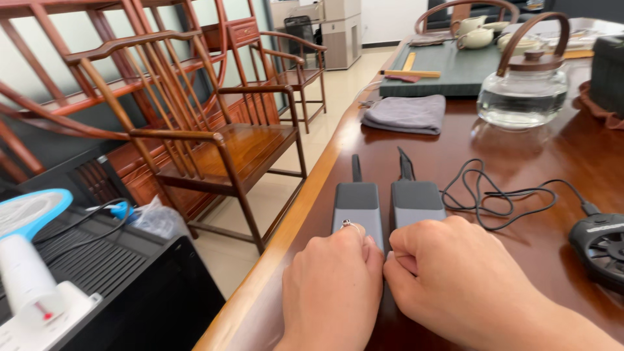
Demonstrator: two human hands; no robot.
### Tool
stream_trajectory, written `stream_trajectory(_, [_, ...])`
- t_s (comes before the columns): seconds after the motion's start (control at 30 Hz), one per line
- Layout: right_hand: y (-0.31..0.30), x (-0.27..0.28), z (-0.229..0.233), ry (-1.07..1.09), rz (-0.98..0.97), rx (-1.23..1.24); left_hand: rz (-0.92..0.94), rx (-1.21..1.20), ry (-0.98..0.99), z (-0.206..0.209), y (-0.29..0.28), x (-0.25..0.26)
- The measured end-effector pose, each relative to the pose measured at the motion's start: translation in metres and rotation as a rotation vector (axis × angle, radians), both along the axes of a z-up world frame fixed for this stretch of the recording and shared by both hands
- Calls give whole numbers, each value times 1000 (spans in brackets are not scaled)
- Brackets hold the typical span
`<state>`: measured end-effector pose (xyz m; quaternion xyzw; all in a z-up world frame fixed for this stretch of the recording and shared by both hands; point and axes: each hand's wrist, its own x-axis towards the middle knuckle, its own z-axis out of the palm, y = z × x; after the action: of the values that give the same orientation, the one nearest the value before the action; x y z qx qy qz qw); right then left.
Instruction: The person connects two portable power banks and a small fan to a power strip using USB and AC cables. They plug the power strip into a wall socket and repeatedly plug and unplug the devices to demonstrate the charging setup.
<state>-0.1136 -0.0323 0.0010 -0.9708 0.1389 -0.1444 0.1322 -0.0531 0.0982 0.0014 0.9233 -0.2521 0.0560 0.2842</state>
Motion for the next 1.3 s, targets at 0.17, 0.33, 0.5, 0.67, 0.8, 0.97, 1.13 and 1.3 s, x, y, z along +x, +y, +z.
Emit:
stream_trajectory(0.17, [15,-5,-2,2,94,15,83,-17,-13,-4,21,-14])
stream_trajectory(0.33, [33,8,6,-61,147,73,133,-64,-84,0,50,-21])
stream_trajectory(0.5, [68,23,22,31,96,75,210,-95,-128,15,84,-22])
stream_trajectory(0.67, [110,37,25,68,198,97,302,-43,-66,24,125,-21])
stream_trajectory(0.8, [154,56,15,102,275,77,403,4,2,21,167,-19])
stream_trajectory(0.97, [216,83,-13,121,501,89,618,56,156,4,227,-12])
stream_trajectory(1.13, [270,99,-36,117,657,194,779,50,265,-25,278,-10])
stream_trajectory(1.3, [310,109,-43,163,698,191,881,-66,333,-46,318,-6])
